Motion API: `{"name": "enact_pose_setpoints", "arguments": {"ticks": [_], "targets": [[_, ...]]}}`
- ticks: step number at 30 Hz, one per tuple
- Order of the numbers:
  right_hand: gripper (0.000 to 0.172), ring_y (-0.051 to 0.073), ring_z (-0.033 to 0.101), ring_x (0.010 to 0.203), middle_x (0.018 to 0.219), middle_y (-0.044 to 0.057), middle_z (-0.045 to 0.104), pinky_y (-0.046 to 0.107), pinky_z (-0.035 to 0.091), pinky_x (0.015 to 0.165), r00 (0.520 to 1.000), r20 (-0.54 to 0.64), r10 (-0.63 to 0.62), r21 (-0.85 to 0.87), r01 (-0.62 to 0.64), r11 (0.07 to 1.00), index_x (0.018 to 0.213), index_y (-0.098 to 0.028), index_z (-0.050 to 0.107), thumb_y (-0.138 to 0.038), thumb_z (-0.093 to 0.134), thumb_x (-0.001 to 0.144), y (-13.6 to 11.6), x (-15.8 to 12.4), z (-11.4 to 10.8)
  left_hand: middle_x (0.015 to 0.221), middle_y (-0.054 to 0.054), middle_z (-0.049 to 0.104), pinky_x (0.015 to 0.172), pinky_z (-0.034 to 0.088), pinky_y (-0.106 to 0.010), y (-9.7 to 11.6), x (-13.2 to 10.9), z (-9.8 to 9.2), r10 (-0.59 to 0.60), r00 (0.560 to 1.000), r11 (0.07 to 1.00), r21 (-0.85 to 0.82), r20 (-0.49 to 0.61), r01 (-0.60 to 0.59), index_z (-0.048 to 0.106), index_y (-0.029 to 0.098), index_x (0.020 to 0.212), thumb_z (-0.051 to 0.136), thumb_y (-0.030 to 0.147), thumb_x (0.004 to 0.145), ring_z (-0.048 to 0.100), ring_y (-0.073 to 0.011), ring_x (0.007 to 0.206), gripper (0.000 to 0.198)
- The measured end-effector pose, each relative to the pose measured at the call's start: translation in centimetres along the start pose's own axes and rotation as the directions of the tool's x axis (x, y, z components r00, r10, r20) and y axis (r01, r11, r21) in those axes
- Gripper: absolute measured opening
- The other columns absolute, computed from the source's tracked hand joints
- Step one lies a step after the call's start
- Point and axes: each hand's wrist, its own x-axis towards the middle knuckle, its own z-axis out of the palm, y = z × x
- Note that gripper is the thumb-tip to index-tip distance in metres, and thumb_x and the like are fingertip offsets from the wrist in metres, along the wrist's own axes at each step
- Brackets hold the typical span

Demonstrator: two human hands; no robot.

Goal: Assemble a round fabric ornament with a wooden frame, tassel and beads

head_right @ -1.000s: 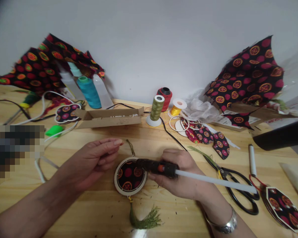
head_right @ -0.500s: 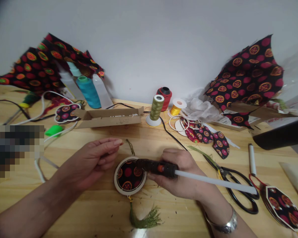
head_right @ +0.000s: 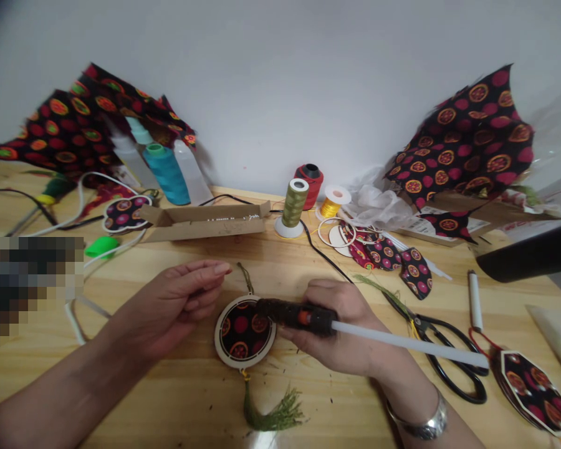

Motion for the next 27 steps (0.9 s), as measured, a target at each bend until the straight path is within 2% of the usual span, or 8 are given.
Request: {"name": "enact_pose_setpoints", "arguments": {"ticks": [12,20,27], "targets": [[0.030,0.010,0.042,0.051,0.058,-0.002,0.046,0.023,0.031,0.049,1.000,0.010,0.004,-0.010,-0.004,1.000,0.062,-0.018,0.050,-0.035,0.059,0.084,-0.03,0.01,-0.02,0.049,0.009,0.039,0.033,0.018,-0.009,0.04,-0.09,0.04,0.002,1.000,1.000,0.004,0.001,-0.002,0.065,0.009,0.066,0.078,0.016,0.063,0.028,0.0011,0.038,0.015],[0.032,0.009,0.042,0.050,0.058,-0.003,0.046,0.023,0.030,0.048,1.000,-0.012,-0.004,-0.009,0.004,1.000,0.061,-0.018,0.050,-0.037,0.060,0.084,0.17,-0.13,0.15,0.045,0.010,0.042,0.032,0.018,-0.009,0.09,-0.12,0.26,0.012,1.000,1.000,-0.006,-0.029,-0.012,0.067,0.009,0.064,0.082,0.017,0.057,0.030,0.0012,0.036,0.018],[0.030,0.009,0.042,0.051,0.059,-0.002,0.046,0.023,0.029,0.048,1.000,-0.016,-0.010,-0.004,0.010,1.000,0.062,-0.018,0.049,-0.036,0.062,0.083,0.34,-0.11,0.04,0.041,0.010,0.045,0.033,0.019,-0.009,-0.26,-0.15,0.14,0.060,0.996,0.990,0.133,-0.072,-0.050,0.072,0.011,0.068,0.082,0.022,0.060,0.029,0.0010,0.036,0.017]]}}
